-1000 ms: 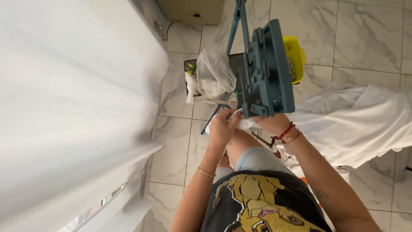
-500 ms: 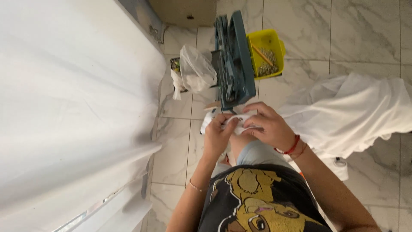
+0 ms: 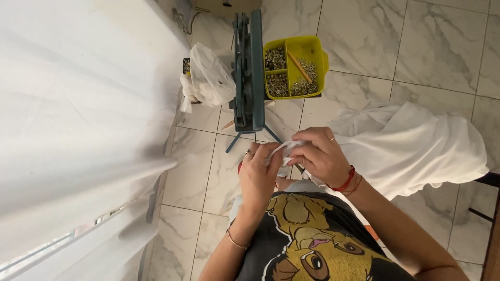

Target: Attaching snap buttons to white garments using a manual press machine

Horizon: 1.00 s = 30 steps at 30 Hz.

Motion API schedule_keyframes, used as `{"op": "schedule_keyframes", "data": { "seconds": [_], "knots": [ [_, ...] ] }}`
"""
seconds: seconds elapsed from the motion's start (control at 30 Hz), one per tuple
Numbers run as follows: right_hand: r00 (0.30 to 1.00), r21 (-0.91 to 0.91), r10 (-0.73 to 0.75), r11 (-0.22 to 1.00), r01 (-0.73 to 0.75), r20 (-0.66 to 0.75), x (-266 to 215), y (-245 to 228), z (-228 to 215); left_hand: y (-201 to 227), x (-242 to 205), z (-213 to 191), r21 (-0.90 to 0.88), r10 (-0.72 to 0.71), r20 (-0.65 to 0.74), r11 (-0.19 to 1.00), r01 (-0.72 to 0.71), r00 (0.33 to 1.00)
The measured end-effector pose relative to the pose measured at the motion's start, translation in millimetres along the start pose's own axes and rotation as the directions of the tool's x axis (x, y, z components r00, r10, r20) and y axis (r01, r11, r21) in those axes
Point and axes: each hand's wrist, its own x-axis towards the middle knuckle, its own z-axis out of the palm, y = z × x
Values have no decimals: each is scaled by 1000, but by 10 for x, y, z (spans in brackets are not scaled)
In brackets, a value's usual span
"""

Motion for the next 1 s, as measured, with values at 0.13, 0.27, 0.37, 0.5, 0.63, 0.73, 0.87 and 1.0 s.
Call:
{"op": "schedule_keyframes", "data": {
  "seconds": [0.13, 0.27, 0.37, 0.5, 0.63, 0.73, 0.87, 1.0],
  "knots": [
    [1000, 44, 12, 999, -11, -25, -58, -41, -85, 27, -119, 47, 31, 130, -32, 991, -129, 991],
    [1000, 193, 11, 981, -9, -13, 106, -24, -54, 129, -31, -108, -50, 160, -42, 986, -162, 986],
    [997, 248, 70, 966, -71, 12, 30, -138, -86, 99, -138, -94, -147, 100, 4, 984, -98, 995],
    [995, 288, 97, 953, -92, -4, 131, -190, -118, 280, -118, -185, -263, 58, -9, 963, -59, 998],
    [993, 269, 117, 956, -117, 15, 139, -205, -126, 131, -99, -170, -201, 117, 27, 973, -109, 993],
    [965, 293, 235, 921, -258, 112, 110, -177, -143, 23, -55, -120, -126, 163, 77, 980, -152, 984],
    [969, 171, 162, 966, -195, 189, 1, -43, -96, 53, -26, -118, -190, 107, 92, 978, -88, 990],
    [956, 154, 199, 960, -234, 215, -86, 36, 16, -20, 23, -107, -216, 115, 111, 972, -89, 987]
  ]
}}
